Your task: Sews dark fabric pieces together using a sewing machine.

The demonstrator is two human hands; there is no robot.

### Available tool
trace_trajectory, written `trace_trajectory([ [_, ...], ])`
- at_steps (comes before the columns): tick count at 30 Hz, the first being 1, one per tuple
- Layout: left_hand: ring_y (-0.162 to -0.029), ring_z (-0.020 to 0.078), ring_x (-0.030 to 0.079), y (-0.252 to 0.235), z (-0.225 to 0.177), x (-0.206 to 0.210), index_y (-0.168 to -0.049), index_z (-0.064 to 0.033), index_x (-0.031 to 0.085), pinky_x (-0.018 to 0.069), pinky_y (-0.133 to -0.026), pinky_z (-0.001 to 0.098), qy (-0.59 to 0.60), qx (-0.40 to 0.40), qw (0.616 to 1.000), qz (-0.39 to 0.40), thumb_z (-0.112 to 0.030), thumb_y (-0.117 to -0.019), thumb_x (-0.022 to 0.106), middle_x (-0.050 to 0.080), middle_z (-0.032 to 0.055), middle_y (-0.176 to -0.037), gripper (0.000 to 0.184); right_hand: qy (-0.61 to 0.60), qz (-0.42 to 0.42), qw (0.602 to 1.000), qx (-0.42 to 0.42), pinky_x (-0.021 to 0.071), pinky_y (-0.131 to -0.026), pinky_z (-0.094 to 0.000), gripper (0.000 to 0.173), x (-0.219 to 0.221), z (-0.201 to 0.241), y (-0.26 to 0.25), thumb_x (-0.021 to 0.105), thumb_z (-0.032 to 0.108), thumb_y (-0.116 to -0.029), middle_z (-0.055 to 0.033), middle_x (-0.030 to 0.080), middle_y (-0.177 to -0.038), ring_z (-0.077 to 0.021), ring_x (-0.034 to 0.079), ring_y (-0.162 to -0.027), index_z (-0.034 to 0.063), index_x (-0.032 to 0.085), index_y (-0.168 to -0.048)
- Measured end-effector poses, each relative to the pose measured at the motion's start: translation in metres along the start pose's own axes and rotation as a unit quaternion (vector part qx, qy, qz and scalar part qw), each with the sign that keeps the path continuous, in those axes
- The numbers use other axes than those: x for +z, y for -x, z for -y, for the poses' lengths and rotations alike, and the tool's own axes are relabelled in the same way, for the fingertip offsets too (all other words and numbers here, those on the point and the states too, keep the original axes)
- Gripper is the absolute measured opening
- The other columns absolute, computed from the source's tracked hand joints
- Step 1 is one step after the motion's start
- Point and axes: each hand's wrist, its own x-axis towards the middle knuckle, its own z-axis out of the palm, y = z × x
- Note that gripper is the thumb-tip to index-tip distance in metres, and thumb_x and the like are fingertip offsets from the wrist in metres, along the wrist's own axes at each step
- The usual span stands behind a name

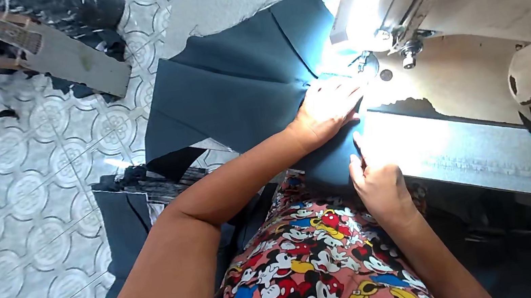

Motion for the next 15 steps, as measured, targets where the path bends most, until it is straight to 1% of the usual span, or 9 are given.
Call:
trace_trajectory([
  [2, -0.138, 0.0284, 0.053, 0.0, -0.001, -0.002, -0.136, -0.0142, 0.066, 0.039, -0.11, 0.0565, -0.002, -0.008, 1.0, 0.006, -0.035, -0.1044, 0.053, 0.062, 0.002, -0.144, 0.04, 0.036, 0.014, 0.999, -0.001, 0.0583, -0.061, -0.0425, 0.042, -0.002, 0.002, -0.001, 0.053, 0.013, -0.0997, -0.0171, 0.073, -0.084, -0.0281, 0.069, -0.064, -0.0018, 0.062, -0.139],
  [3, -0.139, 0.0294, 0.052, 0.0, -0.001, -0.001, -0.137, -0.0156, 0.066, 0.0366, -0.111, 0.0604, 0.0, -0.011, 1.0, 0.002, -0.036, -0.1039, 0.054, 0.062, 0.0014, -0.145, 0.04, 0.044, 0.018, 0.999, -0.002, 0.0584, -0.062, -0.0424, 0.043, -0.002, 0.002, -0.001, 0.054, 0.014, -0.0995, -0.0168, 0.073, -0.084, -0.0281, 0.069, -0.065, -0.0018, 0.062, -0.138],
  [5, -0.143, 0.0301, 0.048, 0.0, 0.001, 0.001, -0.14, -0.0194, 0.063, 0.0344, -0.108, 0.0696, 0.002, -0.025, 1.0, 0.019, -0.039, -0.1042, 0.053, 0.059, -0.0009, -0.148, 0.042, 0.048, 0.018, 0.999, -0.007, 0.0591, -0.063, -0.042, 0.043, -0.001, 0.002, -0.003, 0.056, 0.014, -0.0986, -0.0162, 0.073, -0.083, -0.0279, 0.07, -0.066, -0.0021, 0.063, -0.137],
  [7, -0.142, 0.0307, 0.049, 0.001, 0.004, 0.003, -0.139, -0.0198, 0.064, 0.0334, -0.106, 0.0736, 0.01, -0.029, 0.999, 0.008, -0.039, -0.1038, 0.054, 0.06, -0.0008, -0.147, 0.041, 0.051, 0.025, 0.998, -0.008, 0.0592, -0.064, -0.0421, 0.043, 0.0, 0.004, -0.004, 0.057, 0.015, -0.0989, -0.0162, 0.073, -0.083, -0.0279, 0.07, -0.067, -0.0022, 0.062, -0.138],
  [9, -0.144, 0.0301, 0.047, 0.002, 0.009, 0.008, -0.143, -0.0219, 0.061, 0.0306, -0.108, 0.0736, 0.009, -0.026, 1.0, 0.007, -0.041, -0.1055, 0.049, 0.057, -0.001, -0.15, 0.043, 0.058, 0.024, 0.998, -0.013, 0.0589, -0.063, -0.0417, 0.043, 0.001, 0.005, -0.007, 0.057, 0.015, -0.0988, -0.016, 0.073, -0.082, -0.028, 0.07, -0.066, -0.0021, 0.062, -0.138],
  [11, -0.141, 0.0283, 0.05, 0.002, 0.015, 0.016, -0.14, -0.0236, 0.063, 0.0319, -0.107, 0.0717, 0.006, -0.016, 0.999, -0.03, -0.042, -0.1039, 0.051, 0.06, -0.0015, -0.147, 0.043, 0.06, 0.022, 0.998, -0.02, 0.059, -0.062, -0.0419, 0.043, 0.001, 0.005, -0.01, 0.057, 0.015, -0.0986, -0.0163, 0.073, -0.082, -0.0284, 0.07, -0.066, -0.0026, 0.062, -0.138],
  [13, -0.143, 0.0284, 0.048, -0.001, 0.015, 0.009, -0.143, -0.0222, 0.061, 0.0302, -0.108, 0.0724, 0.015, -0.022, 1.0, 0.0, -0.041, -0.1045, 0.051, 0.057, -0.0015, -0.15, 0.044, 0.058, 0.02, 0.998, -0.023, 0.0589, -0.063, -0.0414, 0.044, 0.001, 0.005, -0.012, 0.056, 0.015, -0.0987, -0.016, 0.073, -0.082, -0.0279, 0.07, -0.067, -0.0031, 0.062, -0.138],
  [14, -0.143, 0.0289, 0.047, -0.001, 0.016, 0.008, -0.142, -0.0214, 0.061, 0.0294, -0.109, 0.073, 0.022, -0.023, 0.999, 0.005, -0.041, -0.1045, 0.051, 0.057, -0.0009, -0.15, 0.044, 0.054, 0.023, 0.998, -0.022, 0.0589, -0.063, -0.0412, 0.043, 0.001, 0.005, -0.014, 0.056, 0.015, -0.0989, -0.0161, 0.073, -0.083, -0.0278, 0.07, -0.067, -0.0032, 0.062, -0.138],
  [15, -0.143, 0.0289, 0.048, -0.001, 0.019, 0.012, -0.14, -0.0218, 0.063, 0.0293, -0.108, 0.0735, 0.025, -0.02, 0.999, -0.007, -0.041, -0.1039, 0.052, 0.059, -0.0006, -0.148, 0.043, 0.051, 0.027, 0.998, -0.02, 0.059, -0.064, -0.0414, 0.043, 0.001, 0.005, -0.015, 0.056, 0.015, -0.0992, -0.0166, 0.073, -0.085, -0.0281, 0.07, -0.068, -0.0031, 0.062, -0.138],
])
